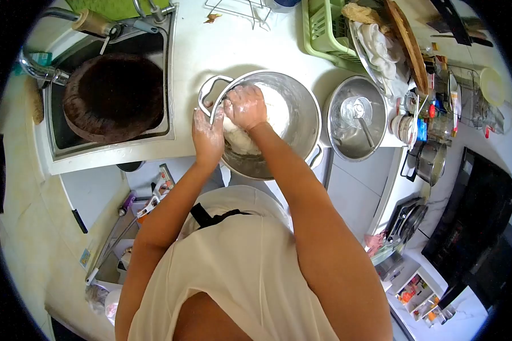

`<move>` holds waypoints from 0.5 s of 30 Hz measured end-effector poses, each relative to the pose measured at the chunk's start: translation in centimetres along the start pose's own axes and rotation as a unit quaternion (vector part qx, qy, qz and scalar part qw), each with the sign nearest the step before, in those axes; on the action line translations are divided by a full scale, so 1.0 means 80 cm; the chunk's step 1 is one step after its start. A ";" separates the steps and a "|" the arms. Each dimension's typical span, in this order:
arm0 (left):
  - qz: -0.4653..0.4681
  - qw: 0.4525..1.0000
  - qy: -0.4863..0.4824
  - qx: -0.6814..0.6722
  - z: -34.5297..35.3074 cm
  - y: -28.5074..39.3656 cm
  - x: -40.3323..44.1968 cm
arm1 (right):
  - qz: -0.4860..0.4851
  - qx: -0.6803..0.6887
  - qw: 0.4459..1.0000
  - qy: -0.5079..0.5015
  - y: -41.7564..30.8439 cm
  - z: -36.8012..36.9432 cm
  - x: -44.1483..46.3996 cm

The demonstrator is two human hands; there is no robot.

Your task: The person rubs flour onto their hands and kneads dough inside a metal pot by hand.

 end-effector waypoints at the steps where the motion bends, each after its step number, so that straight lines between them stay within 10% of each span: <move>1: -0.003 1.000 -0.001 0.028 0.001 0.000 0.000 | -0.002 0.001 1.000 0.006 0.003 0.003 0.003; 10: 0.003 0.999 -0.013 0.032 0.008 -0.013 0.018 | 0.125 0.068 0.913 -0.382 0.008 -0.018 -0.006; 15: 0.033 0.998 0.008 0.057 0.005 -0.007 0.018 | 0.058 -0.018 0.943 -0.327 -0.060 -0.087 -0.038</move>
Point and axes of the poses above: each hand's wrist, its own x-axis towards the middle knuckle, its own z-axis out of the palm, y = z × x, the point moved 3 cm from there along x, towards the middle knuckle, and after that the axes turned 5 degrees about x, right-handed, at the moved point
